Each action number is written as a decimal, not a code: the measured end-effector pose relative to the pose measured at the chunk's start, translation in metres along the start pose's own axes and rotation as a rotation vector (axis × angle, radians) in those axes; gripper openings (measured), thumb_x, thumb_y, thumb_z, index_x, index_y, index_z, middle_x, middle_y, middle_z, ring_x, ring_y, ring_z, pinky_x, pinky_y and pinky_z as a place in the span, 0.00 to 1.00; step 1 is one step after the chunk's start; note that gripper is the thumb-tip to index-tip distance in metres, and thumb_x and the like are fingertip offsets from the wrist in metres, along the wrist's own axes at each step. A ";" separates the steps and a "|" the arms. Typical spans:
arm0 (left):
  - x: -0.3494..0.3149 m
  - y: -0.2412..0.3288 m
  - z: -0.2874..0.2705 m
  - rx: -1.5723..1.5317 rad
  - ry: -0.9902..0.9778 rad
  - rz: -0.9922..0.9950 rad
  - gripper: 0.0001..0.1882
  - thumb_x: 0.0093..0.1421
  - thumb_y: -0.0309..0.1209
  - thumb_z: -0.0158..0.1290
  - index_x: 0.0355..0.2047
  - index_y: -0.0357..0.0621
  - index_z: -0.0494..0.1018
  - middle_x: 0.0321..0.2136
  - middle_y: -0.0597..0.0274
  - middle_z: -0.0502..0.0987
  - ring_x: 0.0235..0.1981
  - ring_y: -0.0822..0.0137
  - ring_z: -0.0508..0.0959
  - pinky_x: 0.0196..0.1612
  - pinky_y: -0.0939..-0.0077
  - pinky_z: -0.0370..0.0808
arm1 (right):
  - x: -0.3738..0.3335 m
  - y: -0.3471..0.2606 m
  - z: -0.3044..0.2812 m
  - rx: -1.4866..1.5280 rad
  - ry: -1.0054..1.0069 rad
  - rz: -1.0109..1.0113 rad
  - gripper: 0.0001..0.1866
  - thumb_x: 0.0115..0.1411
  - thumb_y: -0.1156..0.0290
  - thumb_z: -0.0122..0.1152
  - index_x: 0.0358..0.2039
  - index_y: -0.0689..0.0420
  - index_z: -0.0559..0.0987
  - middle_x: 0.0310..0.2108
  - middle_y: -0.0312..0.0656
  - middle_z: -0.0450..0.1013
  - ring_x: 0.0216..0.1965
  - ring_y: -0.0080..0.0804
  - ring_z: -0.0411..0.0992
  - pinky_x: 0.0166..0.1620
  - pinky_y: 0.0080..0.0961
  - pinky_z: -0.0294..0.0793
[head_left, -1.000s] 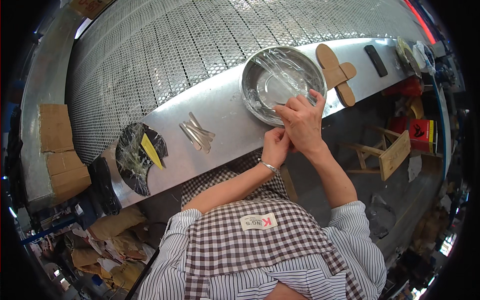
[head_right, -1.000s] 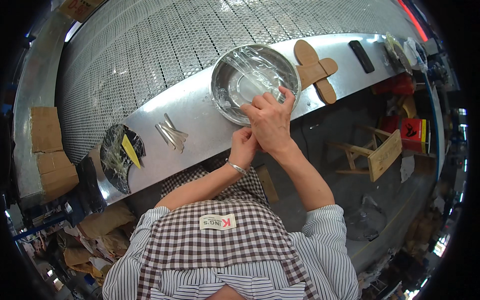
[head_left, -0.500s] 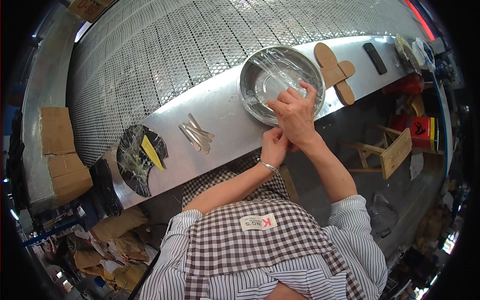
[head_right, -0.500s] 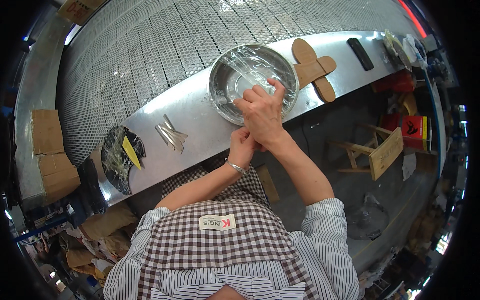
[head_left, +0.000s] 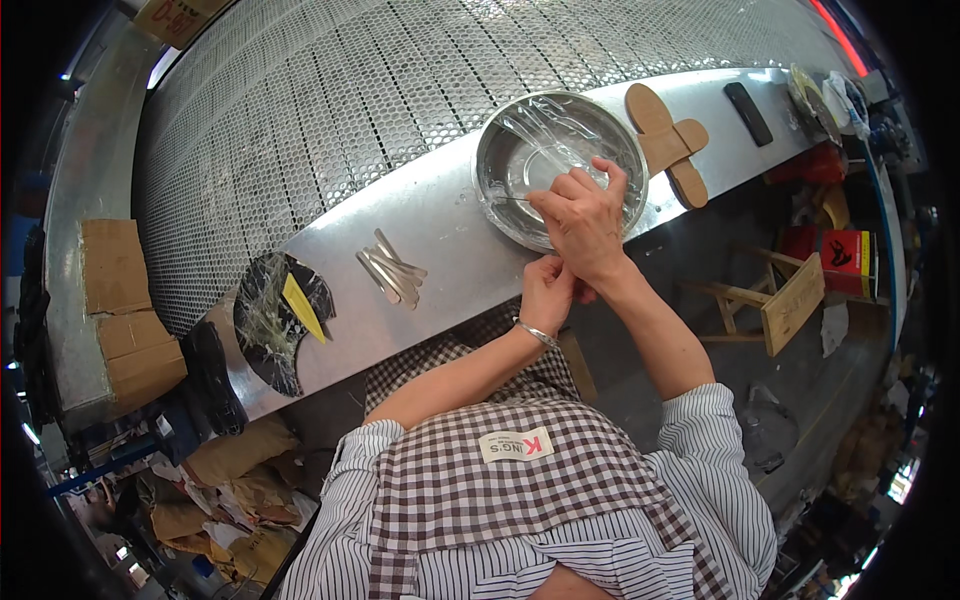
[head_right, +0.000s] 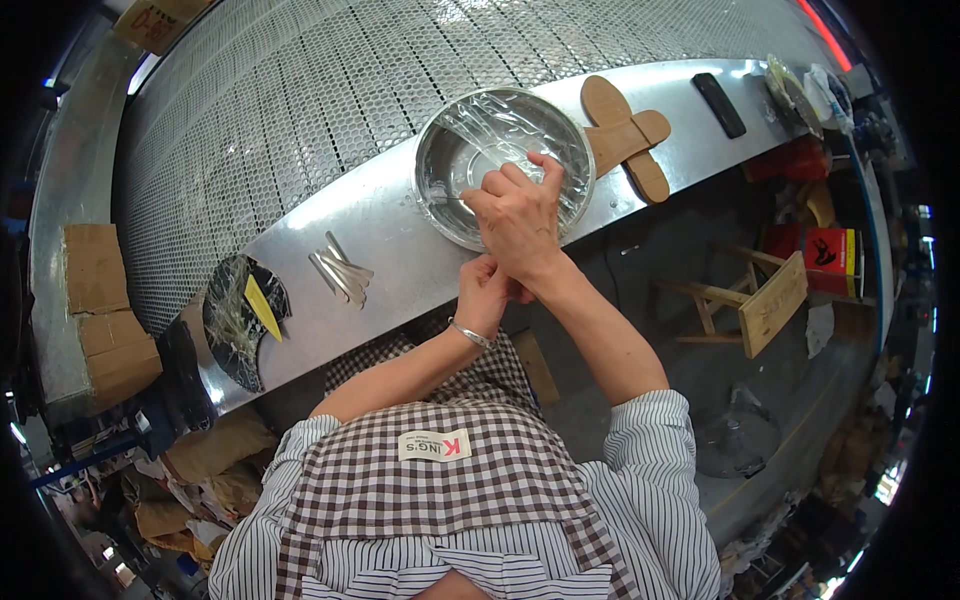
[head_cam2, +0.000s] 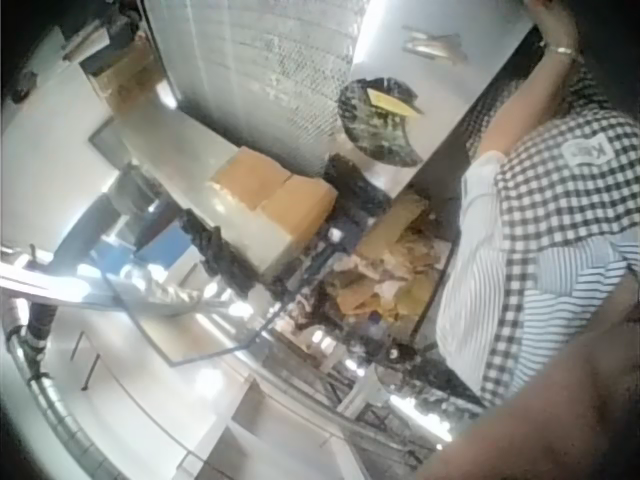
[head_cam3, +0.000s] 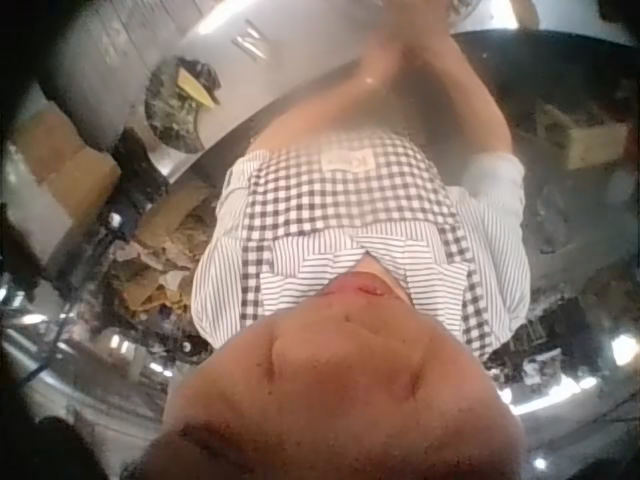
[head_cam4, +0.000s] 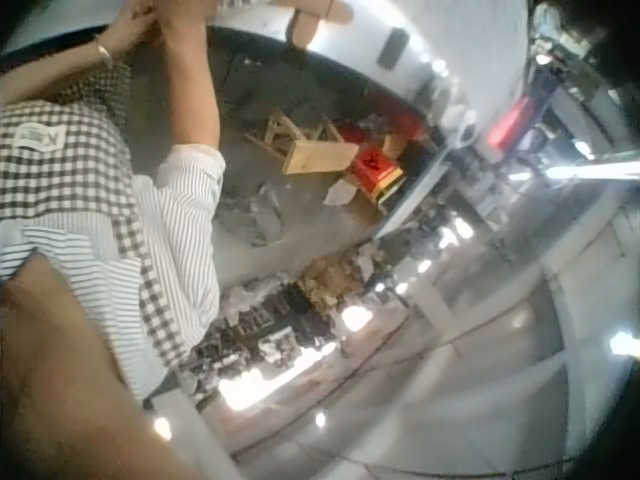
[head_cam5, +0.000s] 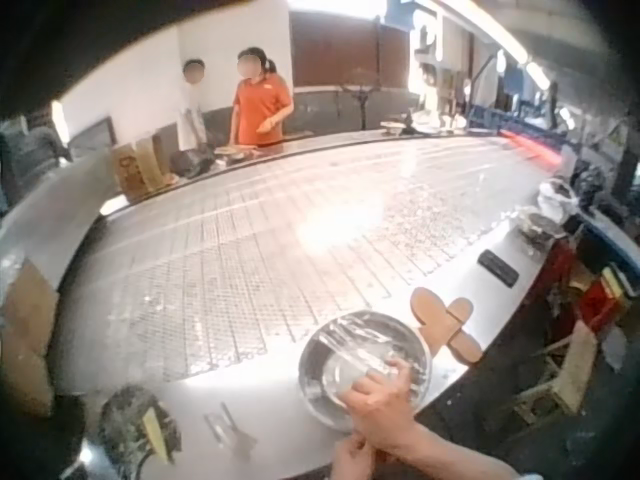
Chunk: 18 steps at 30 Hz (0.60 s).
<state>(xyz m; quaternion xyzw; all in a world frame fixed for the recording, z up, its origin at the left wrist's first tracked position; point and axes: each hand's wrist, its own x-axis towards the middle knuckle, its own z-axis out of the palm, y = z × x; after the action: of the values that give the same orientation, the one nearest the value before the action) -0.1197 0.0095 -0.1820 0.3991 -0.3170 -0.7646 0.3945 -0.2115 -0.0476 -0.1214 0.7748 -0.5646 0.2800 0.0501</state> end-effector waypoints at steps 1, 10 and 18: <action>0.000 -0.001 -0.001 0.001 0.001 0.000 0.19 0.64 0.35 0.45 0.21 0.33 0.72 0.15 0.60 0.74 0.15 0.74 0.73 0.20 0.83 0.69 | 0.000 -0.001 0.001 0.008 0.011 0.005 0.04 0.47 0.73 0.61 0.24 0.48 0.80 0.19 0.28 0.65 0.27 0.24 0.67 0.52 0.40 0.55; 0.001 0.000 -0.001 0.004 -0.011 -0.004 0.08 0.59 0.24 0.47 0.26 0.34 0.72 0.21 0.61 0.76 0.19 0.72 0.75 0.22 0.81 0.72 | 0.009 -0.007 0.009 -0.044 0.037 0.048 0.02 0.48 0.71 0.62 0.25 0.48 0.80 0.19 0.29 0.66 0.27 0.24 0.67 0.51 0.39 0.54; -0.002 0.002 0.004 -0.050 0.030 0.001 0.14 0.62 0.30 0.46 0.22 0.34 0.71 0.16 0.62 0.74 0.15 0.74 0.72 0.19 0.83 0.67 | -0.001 -0.009 -0.003 -0.050 0.071 0.070 0.03 0.49 0.71 0.61 0.25 0.47 0.80 0.18 0.29 0.65 0.27 0.24 0.67 0.51 0.39 0.54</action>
<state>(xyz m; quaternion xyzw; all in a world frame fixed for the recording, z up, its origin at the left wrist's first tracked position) -0.1215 0.0105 -0.1781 0.4004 -0.2921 -0.7661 0.4093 -0.2044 -0.0429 -0.1174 0.7426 -0.5960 0.2949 0.0798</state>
